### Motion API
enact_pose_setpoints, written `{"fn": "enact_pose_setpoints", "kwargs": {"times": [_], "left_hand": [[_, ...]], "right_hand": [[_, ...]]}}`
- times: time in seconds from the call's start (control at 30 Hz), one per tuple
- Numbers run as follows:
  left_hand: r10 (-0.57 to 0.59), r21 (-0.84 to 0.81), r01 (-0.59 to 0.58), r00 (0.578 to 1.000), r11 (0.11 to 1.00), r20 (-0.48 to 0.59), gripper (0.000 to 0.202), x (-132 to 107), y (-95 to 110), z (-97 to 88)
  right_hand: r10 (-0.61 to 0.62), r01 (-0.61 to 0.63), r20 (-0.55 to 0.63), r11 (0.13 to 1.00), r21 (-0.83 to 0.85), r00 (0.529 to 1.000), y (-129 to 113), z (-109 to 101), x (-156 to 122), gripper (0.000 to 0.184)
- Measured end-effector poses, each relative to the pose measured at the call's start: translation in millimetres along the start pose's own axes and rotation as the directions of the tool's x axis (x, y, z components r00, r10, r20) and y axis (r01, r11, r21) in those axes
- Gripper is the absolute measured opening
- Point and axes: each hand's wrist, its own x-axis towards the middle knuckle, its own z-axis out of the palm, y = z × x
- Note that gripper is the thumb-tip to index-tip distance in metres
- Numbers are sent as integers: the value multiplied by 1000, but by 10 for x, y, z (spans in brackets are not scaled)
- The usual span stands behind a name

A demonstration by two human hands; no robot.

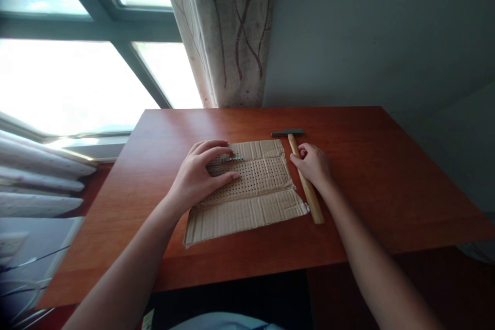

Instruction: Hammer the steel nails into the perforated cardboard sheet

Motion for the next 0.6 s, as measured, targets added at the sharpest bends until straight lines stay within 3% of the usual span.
{"fn": "enact_pose_setpoints", "kwargs": {"times": [0.17,0.3,0.37,0.47,0.53,0.6], "left_hand": [[2,-20,-3,999,1000,-52,35,5,15,-10],[-33,-80,20,986,997,-164,32,19,20,-91],[-86,-99,64,968,993,-235,35,11,-14,-155],[-226,-132,193,921,972,-317,42,-54,-111,-254],[-353,-198,303,880,932,-319,47,-139,-174,-303],[-476,-300,399,842,867,-255,50,-244,-208,-326]], "right_hand": [[-62,62,-6,997,-48,998,-29,12,27,16],[-85,83,-25,995,-50,996,-71,-20,-5,25],[-71,67,-92,997,-41,993,-132,-72,-79,32],[30,2,-182,985,175,983,-297,-182,-275,38],[128,-110,-4,866,488,992,-441,-258,-432,43],[180,-298,239,656,694,954,-584,-321,-570,45]]}}
